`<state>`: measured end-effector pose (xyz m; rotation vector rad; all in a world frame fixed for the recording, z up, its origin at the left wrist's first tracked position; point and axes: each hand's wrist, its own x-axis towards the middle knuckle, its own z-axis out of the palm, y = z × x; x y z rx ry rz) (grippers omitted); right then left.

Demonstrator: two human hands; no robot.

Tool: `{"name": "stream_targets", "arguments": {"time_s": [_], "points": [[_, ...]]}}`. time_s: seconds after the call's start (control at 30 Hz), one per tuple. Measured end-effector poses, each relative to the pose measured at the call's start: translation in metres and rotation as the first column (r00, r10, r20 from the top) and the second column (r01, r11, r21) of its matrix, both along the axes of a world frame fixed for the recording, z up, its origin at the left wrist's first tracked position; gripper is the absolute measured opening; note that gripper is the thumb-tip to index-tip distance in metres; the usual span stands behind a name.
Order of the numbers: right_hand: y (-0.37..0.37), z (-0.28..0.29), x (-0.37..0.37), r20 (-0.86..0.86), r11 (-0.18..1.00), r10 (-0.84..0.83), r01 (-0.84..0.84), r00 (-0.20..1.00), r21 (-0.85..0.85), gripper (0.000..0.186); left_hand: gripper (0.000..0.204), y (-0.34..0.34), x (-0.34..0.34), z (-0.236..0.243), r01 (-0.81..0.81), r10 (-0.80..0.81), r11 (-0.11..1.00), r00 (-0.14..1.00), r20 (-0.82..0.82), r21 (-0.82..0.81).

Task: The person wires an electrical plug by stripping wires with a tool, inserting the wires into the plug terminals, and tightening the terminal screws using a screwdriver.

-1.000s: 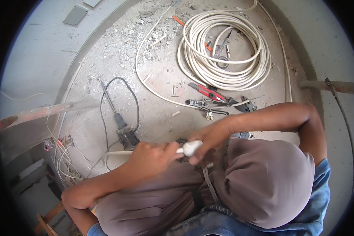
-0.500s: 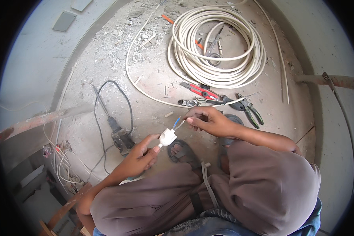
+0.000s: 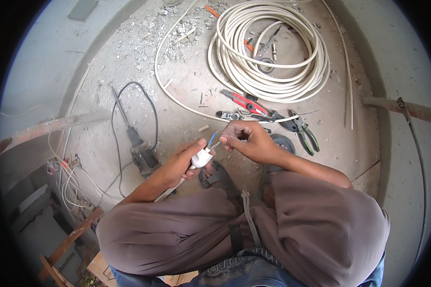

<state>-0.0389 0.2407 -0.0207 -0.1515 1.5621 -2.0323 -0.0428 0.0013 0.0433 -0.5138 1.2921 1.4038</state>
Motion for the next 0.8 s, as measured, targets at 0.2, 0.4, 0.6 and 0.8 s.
{"name": "stream_targets", "arguments": {"time_s": [0.2,0.4,0.6,0.8], "points": [[0.005,0.004,-0.006,-0.121,0.997,0.020,-0.011,0.992,0.073,0.017,0.043,0.003,-0.002,-0.001,-0.041,0.042,0.999,0.997,-0.072,0.015],[0.019,0.003,-0.011,-0.166,0.991,0.063,-0.041,0.984,0.128,0.015,0.041,0.007,-0.006,0.020,0.012,-0.006,0.998,0.995,-0.098,0.061],[0.031,0.038,-0.033,-0.776,0.783,0.371,0.277,0.511,0.557,0.035,0.045,-0.042,-0.009,0.032,0.338,-0.323,0.941,0.921,-0.216,0.035],[-0.035,0.116,-0.083,-0.823,0.816,0.565,0.184,-0.056,0.548,0.046,0.052,-0.041,-0.051,0.139,0.364,-0.366,0.931,0.926,-0.090,-0.043]]}}
